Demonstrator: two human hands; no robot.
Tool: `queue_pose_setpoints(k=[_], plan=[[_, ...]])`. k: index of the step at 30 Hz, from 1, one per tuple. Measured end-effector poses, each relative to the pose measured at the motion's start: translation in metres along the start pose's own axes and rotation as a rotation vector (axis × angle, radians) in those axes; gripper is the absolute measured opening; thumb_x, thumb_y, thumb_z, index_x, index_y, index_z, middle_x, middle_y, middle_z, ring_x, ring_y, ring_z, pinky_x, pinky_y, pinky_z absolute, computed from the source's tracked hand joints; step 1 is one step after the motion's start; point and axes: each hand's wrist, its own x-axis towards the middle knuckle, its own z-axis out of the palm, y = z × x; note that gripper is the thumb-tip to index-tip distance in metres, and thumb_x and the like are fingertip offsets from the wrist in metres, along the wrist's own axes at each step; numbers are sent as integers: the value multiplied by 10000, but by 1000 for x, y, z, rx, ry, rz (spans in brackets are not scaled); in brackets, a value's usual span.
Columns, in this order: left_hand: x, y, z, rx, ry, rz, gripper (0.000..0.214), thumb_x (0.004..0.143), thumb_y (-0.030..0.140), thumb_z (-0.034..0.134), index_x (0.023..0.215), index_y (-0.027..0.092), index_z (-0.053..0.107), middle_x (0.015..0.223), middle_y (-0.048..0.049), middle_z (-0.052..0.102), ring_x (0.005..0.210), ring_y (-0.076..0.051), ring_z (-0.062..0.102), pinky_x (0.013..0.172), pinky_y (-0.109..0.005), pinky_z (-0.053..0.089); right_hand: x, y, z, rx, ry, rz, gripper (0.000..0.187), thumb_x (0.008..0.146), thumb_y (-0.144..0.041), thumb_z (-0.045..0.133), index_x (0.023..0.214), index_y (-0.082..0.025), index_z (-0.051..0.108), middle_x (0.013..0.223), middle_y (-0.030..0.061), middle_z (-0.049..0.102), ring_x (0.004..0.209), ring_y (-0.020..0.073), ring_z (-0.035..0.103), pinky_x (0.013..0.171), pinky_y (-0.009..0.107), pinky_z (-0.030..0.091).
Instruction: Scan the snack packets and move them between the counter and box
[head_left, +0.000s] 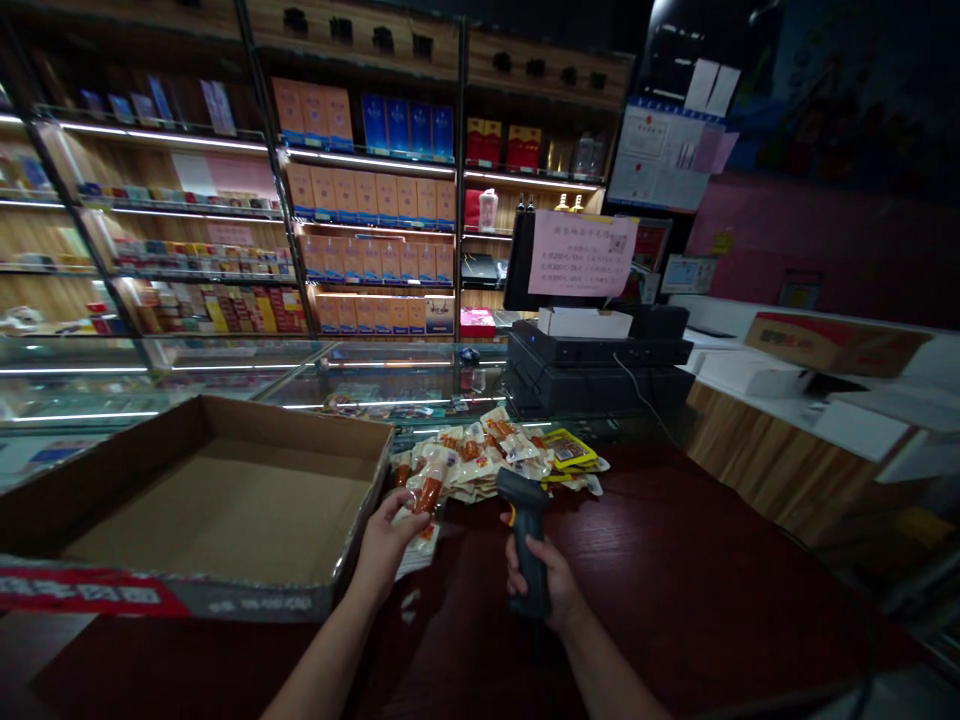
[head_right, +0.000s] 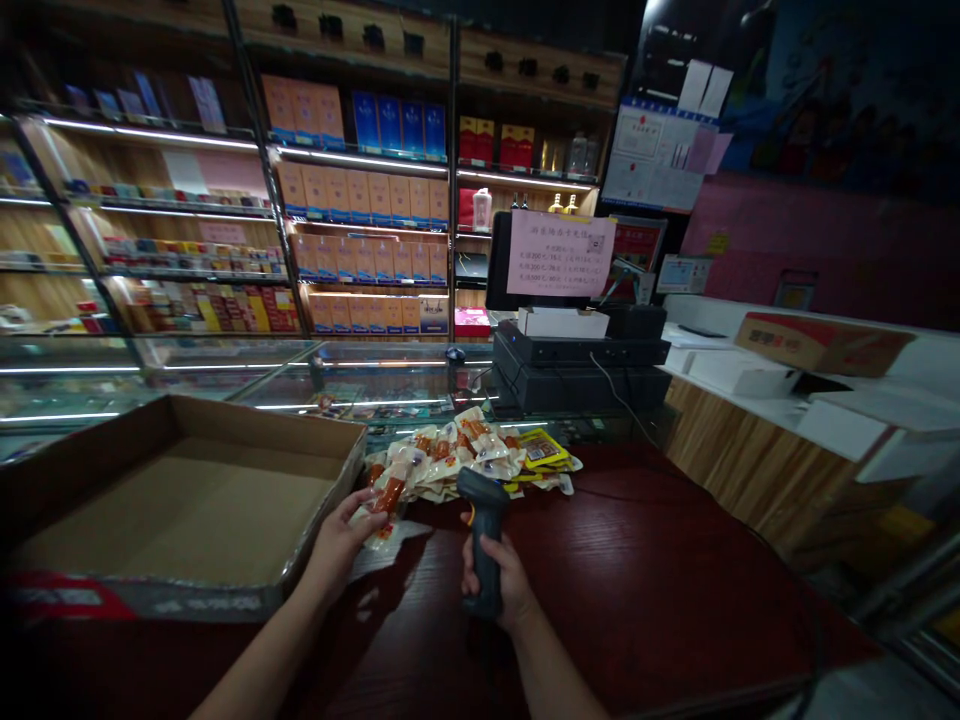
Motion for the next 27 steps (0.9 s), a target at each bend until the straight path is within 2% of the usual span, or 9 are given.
queue_pose_setpoints(k=[3,7,10,15,20,24,27], plan=[[-6,-15,-7,-115,47,-33,477,490,322,792,892,130,619,754,-25,670,649,-163,622,634,-259,476,0,0,0,-11,0,-12,342,759,-360,642,1035,-162,595,604,-36,573,338,50,431,417,218,418],[-7,-29,-8,-365,64,-137,539,493,345,803,941,122,603,807,-52,687,670,-184,643,625,-287,502,0,0,1,-28,1,-28,382,787,-409,614,1067,-152,583,605,-30,571,338,54,438,415,221,420],[-7,-31,-7,-419,45,-143,508,527,350,792,946,126,612,824,-52,697,664,-173,643,627,-283,510,-1,0,2,-49,-2,-29,387,784,-410,619,1070,-151,582,604,-32,566,340,56,443,420,224,423],[-3,-36,-9,-402,72,-90,499,550,361,772,978,146,630,893,-48,707,715,-180,655,665,-287,518,-3,-1,2,-71,10,-13,426,766,-402,642,1102,-149,573,609,-32,565,341,56,445,425,226,416],[3,-41,-9,-385,107,-56,505,569,405,751,974,132,620,842,-45,709,691,-172,649,661,-280,510,-2,-2,2,-76,53,-6,433,761,-418,642,1092,-145,582,590,-34,568,334,56,444,413,221,416],[5,-42,-9,-290,123,-19,513,596,465,715,966,123,615,806,-46,703,658,-172,630,627,-272,493,0,0,2,-111,79,-13,407,735,-398,668,1040,-139,595,575,-40,565,332,59,454,401,217,419],[4,-42,-11,-155,102,56,468,676,481,650,970,121,604,696,-25,675,588,-157,587,591,-262,464,0,2,2,-151,88,-14,392,733,-377,676,1031,-137,592,599,-34,575,336,63,468,394,219,426]])
